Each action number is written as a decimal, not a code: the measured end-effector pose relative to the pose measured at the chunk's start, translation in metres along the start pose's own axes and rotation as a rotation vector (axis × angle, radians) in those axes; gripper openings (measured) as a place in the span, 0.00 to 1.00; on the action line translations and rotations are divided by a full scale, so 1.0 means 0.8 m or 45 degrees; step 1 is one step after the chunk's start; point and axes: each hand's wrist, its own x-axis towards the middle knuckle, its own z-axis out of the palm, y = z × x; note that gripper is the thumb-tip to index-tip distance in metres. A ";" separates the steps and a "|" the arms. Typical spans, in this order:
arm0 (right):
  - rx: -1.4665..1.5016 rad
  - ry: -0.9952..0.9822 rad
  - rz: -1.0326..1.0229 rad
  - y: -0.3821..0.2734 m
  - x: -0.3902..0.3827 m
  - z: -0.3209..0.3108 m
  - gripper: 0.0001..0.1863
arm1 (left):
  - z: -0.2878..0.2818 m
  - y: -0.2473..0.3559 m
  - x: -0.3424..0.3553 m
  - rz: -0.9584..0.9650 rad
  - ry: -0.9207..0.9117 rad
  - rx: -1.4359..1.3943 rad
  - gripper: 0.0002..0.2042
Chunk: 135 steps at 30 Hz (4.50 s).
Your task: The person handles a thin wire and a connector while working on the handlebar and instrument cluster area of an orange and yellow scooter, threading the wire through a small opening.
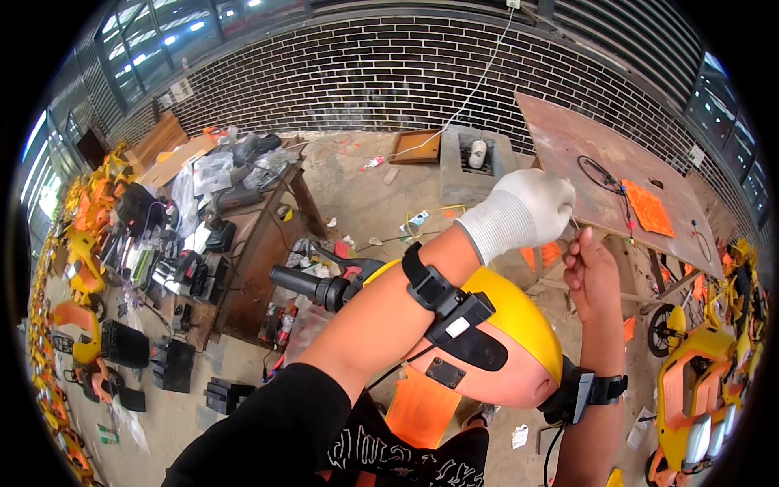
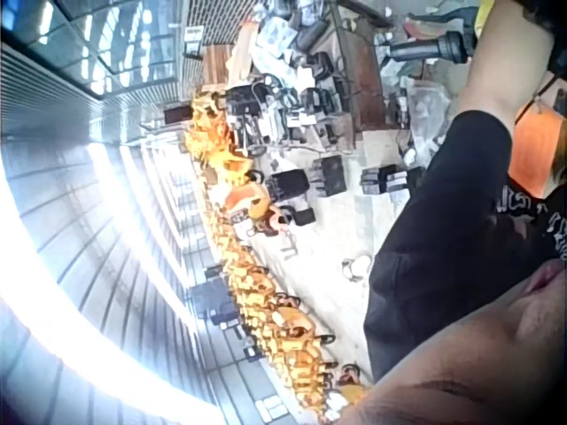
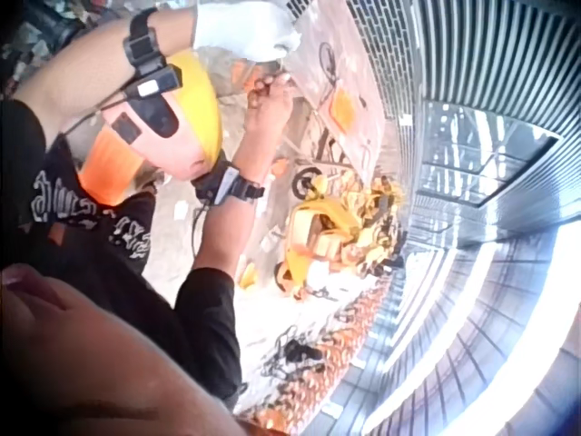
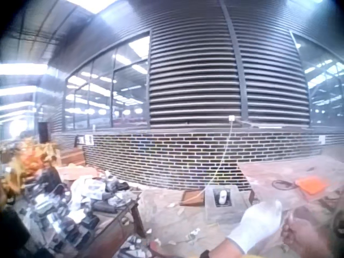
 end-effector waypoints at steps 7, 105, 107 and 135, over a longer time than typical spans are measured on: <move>0.042 -0.011 0.347 0.003 -0.009 -0.074 0.06 | 0.029 0.031 -0.007 0.250 -0.079 0.108 0.10; 0.491 -0.977 0.537 0.290 0.216 0.783 0.33 | -0.158 -0.342 -0.982 -2.517 0.642 -0.764 0.10; 0.678 -0.971 0.597 0.276 0.202 0.765 0.35 | -0.185 -0.385 -0.940 -2.365 0.575 -0.708 0.10; 1.149 -1.231 0.865 0.298 0.130 0.794 0.28 | -0.329 -0.582 -0.658 -1.393 0.075 -0.169 0.12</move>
